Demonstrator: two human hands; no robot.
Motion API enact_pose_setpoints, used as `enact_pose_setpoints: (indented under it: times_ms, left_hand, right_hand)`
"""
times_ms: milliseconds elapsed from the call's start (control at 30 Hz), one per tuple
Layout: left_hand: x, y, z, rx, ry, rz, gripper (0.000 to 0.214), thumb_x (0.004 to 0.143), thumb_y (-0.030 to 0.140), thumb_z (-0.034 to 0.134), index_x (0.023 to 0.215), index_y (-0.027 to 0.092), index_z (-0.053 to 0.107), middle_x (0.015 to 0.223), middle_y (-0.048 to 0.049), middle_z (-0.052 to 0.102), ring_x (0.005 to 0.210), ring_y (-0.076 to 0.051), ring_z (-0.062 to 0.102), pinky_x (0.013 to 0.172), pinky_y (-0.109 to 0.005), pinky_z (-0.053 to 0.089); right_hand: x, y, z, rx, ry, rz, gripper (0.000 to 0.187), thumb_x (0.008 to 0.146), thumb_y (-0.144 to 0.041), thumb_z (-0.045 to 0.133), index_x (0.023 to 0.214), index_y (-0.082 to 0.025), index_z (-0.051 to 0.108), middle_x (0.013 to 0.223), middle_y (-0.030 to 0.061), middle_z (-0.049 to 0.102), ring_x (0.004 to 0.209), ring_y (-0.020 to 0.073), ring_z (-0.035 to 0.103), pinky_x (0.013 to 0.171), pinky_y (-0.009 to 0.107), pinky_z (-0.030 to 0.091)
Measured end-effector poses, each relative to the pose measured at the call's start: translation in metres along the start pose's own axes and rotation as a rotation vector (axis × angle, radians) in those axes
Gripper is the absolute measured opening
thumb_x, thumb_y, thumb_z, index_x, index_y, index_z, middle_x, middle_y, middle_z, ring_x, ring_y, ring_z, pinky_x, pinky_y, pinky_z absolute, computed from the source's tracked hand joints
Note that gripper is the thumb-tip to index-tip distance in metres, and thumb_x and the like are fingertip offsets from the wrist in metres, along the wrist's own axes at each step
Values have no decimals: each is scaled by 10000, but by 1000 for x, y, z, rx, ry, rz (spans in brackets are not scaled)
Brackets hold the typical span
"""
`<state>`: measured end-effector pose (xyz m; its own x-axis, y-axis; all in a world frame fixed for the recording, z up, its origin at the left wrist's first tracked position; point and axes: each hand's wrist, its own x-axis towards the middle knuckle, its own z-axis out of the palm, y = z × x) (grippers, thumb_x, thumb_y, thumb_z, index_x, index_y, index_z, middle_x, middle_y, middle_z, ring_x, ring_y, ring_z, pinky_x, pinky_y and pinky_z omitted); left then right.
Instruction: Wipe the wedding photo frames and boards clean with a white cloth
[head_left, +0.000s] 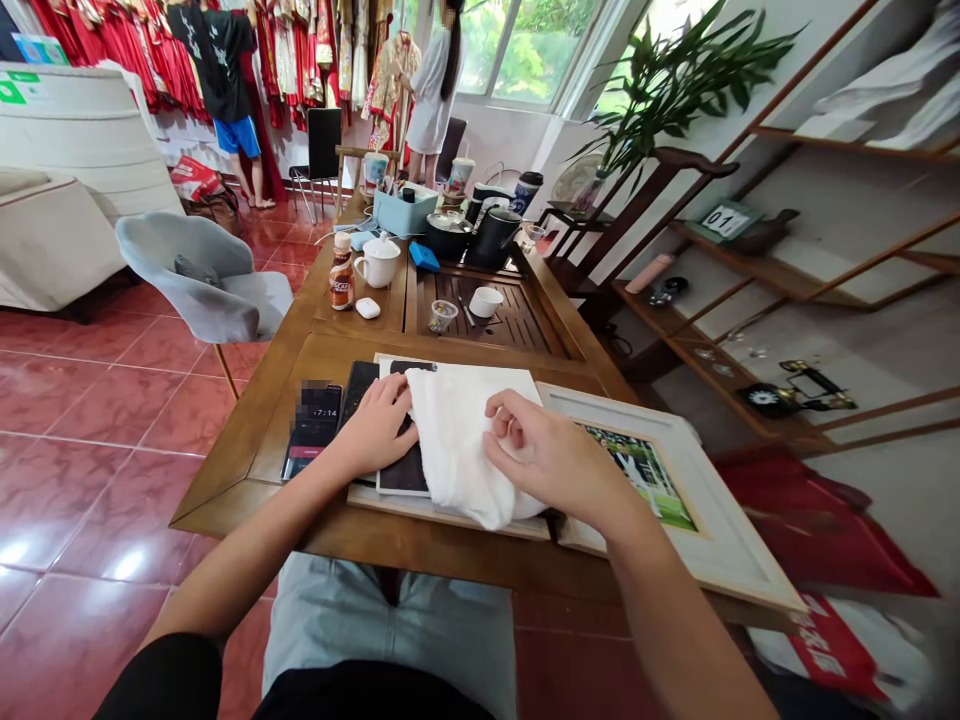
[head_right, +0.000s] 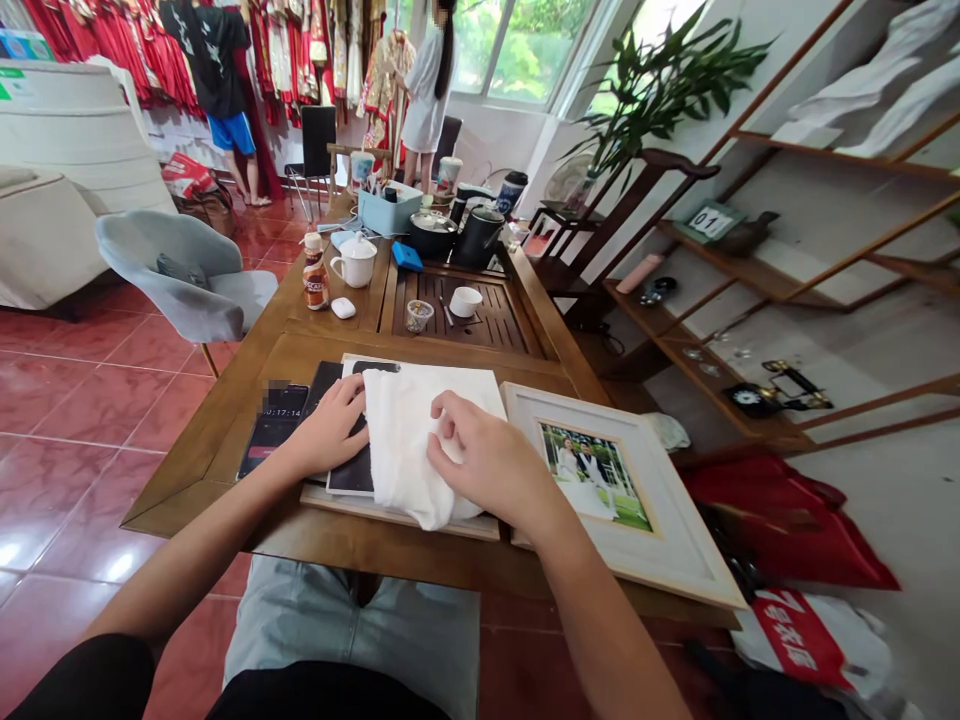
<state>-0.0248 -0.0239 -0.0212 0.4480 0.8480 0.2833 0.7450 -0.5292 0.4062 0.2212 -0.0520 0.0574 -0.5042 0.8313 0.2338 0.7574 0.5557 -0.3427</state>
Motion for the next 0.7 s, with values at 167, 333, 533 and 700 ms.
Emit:
enact_pose_setpoints:
  times_ms: [167,333,533,700]
  left_hand:
    - [0,0,0,0,4,13,409,1000,302,485,1382,167,542,1486,-175,464,1440,-326,404,1247,-525,321]
    - [-1,0,1,-11,14,18,425,999,309,484,1393,160,538,1500,-181,459,1454,-331,403,1255,-515,306]
    - [-1,-3,4,-17,19,26,439,983,292,472,1405,181,525,1506,-179,455,1467,-338,376,1249,-555,311]
    - [-2,-4,3,-1,-10,27,455,986,291,486,1428,187,525,1500,-172,452,1487,-346,345,1264,-551,283]
  right_hand:
    - [-15,6,-12,-107,-51,-337,322,903,-293,595,1218,-276,663,1354,101,666,1221,298,640,1017,488,480]
    - [-24,24,-4,-221,-46,-400,816,777,-599,782,1496,-306,530,1595,112,492,1447,383,469,1174,613,334]
    - [-19,24,25,-332,-90,-421,1204,656,-883,700,1615,-235,366,1636,175,417,1475,430,413,1176,656,306]
    - [-16,2,37,-448,-62,-390,1031,776,-677,758,1595,-168,395,1626,200,421,1463,458,413,1161,647,324]
